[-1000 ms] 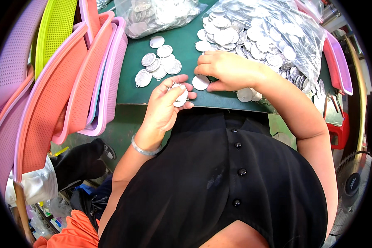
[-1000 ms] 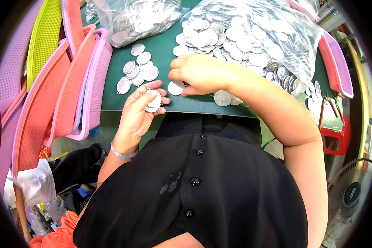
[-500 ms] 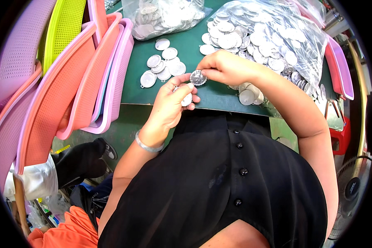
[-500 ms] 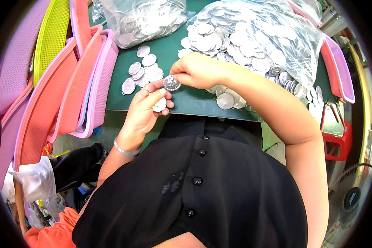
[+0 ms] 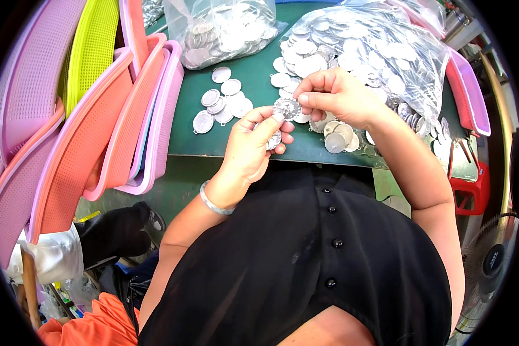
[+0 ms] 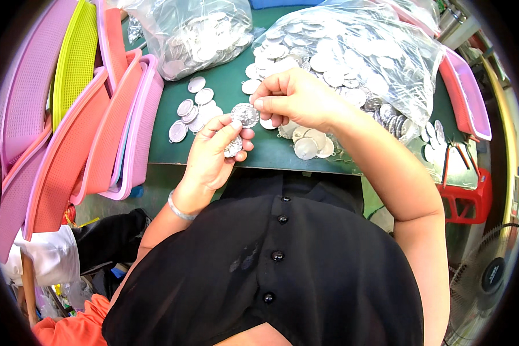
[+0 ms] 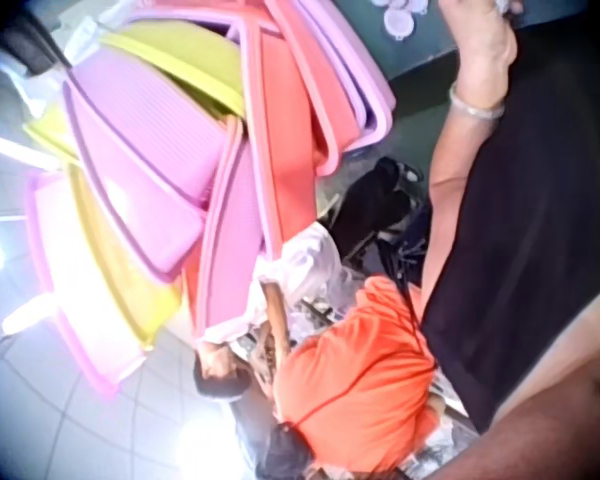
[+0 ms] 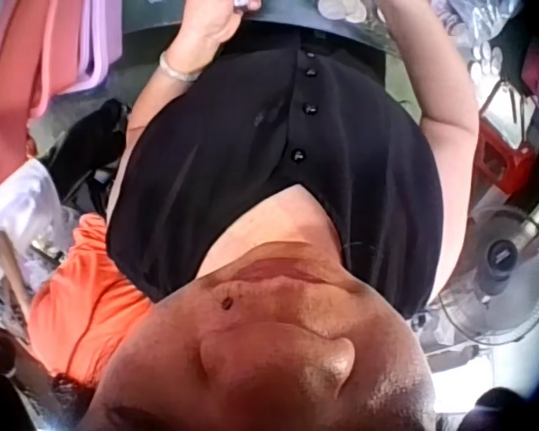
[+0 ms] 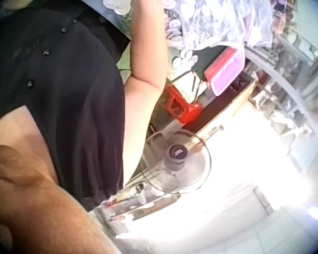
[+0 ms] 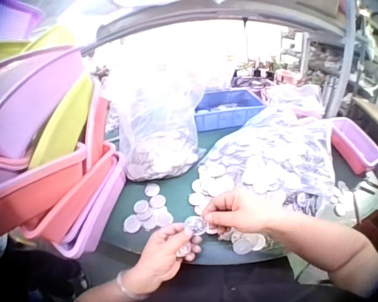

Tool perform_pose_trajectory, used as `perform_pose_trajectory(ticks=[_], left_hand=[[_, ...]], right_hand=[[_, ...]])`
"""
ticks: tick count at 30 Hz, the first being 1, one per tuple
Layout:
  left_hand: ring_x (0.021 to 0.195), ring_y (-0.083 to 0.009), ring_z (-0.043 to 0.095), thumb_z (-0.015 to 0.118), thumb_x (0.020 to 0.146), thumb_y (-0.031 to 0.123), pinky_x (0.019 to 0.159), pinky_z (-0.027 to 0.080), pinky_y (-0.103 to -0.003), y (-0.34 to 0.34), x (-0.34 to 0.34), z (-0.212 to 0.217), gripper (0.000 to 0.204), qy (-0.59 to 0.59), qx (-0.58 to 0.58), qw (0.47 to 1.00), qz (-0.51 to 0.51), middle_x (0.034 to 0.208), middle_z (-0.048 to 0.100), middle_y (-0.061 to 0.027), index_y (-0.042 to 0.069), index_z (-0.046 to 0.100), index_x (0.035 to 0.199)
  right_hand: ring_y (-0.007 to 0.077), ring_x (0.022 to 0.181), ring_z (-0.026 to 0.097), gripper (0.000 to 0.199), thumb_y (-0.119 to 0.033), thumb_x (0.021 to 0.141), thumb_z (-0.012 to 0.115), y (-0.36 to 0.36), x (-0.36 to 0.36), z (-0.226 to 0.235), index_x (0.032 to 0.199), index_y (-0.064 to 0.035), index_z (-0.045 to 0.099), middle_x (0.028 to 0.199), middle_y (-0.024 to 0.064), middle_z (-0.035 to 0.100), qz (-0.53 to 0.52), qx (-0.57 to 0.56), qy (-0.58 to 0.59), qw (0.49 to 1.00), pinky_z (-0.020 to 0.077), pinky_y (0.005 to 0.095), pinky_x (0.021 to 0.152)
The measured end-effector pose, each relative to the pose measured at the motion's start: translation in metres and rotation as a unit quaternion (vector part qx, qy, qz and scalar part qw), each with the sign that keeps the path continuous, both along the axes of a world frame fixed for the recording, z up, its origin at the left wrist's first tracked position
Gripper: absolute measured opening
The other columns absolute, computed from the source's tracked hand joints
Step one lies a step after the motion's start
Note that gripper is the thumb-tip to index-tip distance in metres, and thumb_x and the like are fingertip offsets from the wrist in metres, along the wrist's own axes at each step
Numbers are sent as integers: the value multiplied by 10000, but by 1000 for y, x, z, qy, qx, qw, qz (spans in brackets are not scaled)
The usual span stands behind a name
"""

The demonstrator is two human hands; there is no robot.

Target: The person sorts small circular metal disks from a large plastic bag by hand. They use a pair of snips to trim small protruding pieces from some disks and then place them into a separate container.

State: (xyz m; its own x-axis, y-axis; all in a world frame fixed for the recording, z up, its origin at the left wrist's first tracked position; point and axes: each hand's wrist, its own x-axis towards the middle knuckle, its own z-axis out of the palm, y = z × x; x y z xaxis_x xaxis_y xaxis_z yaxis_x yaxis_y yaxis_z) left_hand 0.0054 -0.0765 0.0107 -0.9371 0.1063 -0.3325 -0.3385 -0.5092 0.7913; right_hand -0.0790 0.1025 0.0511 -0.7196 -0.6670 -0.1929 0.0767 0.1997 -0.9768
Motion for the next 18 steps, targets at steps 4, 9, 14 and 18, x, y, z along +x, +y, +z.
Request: perform_pose_trajectory(ticks=[4, 9, 14, 18], left_hand=[[664, -153, 590, 529, 856, 113, 528, 467, -231, 10, -4, 10, 196, 15, 77, 996, -30, 832, 604, -91, 15, 530, 1026], [760, -167, 591, 544, 816, 29, 597, 495, -254, 25, -10, 7, 339, 65, 67, 995, -35, 984, 583, -121, 11, 481, 1148], [788, -176, 595, 545, 812, 19, 633, 506, -273, 35, -15, 11, 422, 56, 48, 996, -46, 998, 581, -113, 15, 427, 1216], [817, -196, 600, 543, 813, 8, 656, 518, -289, 39, -17, 10, 408, 51, 35, 997, -47, 976, 581, -113, -5, 421, 1202]], right_hand=[[72, 647, 547, 130, -58, 812, 568, 13, 11, -3, 924, 1, 598, 733, 18, 592, -25, -50, 76, 996, 448, 204, 601], [90, 746, 574, 135, -1, 805, 553, 30, 18, -9, 933, 12, 595, 830, 50, 616, -67, -124, 58, 988, 472, 226, 701], [90, 763, 575, 207, -6, 816, 543, 40, 19, -18, 1020, 14, 572, 860, 55, 616, -94, -162, 23, 982, 476, 229, 709], [91, 783, 572, 211, -13, 822, 538, 52, 20, -19, 1029, 15, 568, 868, 55, 615, -138, -94, 58, 984, 473, 225, 723]])
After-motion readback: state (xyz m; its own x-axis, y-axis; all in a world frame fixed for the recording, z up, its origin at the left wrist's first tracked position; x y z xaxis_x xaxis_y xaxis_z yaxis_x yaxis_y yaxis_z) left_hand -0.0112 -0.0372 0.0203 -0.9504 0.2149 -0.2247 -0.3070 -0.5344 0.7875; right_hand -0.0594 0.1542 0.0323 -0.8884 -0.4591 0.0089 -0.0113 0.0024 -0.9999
